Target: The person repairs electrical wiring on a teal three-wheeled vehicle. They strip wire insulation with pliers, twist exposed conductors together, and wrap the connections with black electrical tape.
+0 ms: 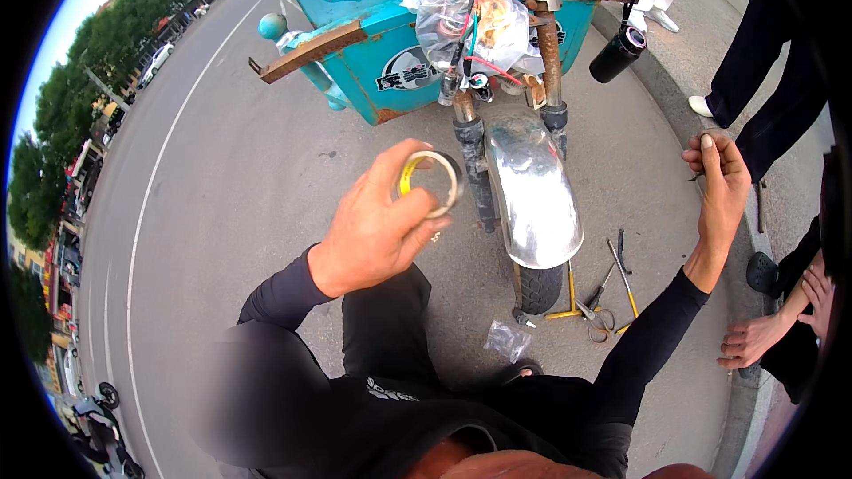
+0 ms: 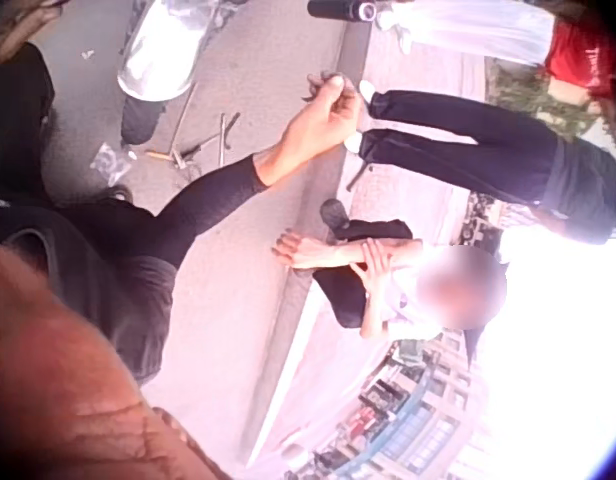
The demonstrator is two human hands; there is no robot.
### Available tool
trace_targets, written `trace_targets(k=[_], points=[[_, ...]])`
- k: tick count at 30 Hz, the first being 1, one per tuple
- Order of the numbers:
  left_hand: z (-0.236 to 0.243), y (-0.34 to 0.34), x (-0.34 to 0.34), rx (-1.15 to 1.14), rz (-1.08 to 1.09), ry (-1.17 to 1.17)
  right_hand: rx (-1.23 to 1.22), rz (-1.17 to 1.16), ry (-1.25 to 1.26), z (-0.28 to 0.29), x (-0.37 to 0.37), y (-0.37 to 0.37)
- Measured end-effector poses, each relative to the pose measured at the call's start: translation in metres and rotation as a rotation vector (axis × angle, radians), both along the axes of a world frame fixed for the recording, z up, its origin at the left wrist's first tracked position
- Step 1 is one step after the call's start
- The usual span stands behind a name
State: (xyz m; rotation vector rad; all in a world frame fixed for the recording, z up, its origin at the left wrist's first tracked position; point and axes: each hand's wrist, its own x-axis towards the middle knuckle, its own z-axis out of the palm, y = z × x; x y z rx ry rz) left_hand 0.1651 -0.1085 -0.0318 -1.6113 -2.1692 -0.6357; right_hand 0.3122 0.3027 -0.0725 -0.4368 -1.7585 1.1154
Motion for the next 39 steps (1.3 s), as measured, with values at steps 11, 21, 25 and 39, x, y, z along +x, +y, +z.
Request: trace_targets(k=[11,21,25,39], points=[[-0.459,-0.067,-0.118,-0.510,0.304,-0.445,-0.031,0.265,-0.099,-0.007,-0.022,-0.086],[-0.403,-0.073,-0.143,-0.806,0.186,-0.509,-0.077,0.403,-0.195,0.016,-0.040,-0.137],[-0.146,-0.019,-0.137,-0.281,-0.020,-0.824,-0.295,0.733,-0.173,0.039,-0.060,-0.161],[0.059,0.039,-0.075,-0.104,-0.704,-0.441,-0.704,1.458,-0.379,0.052,-0.089,-0.187]])
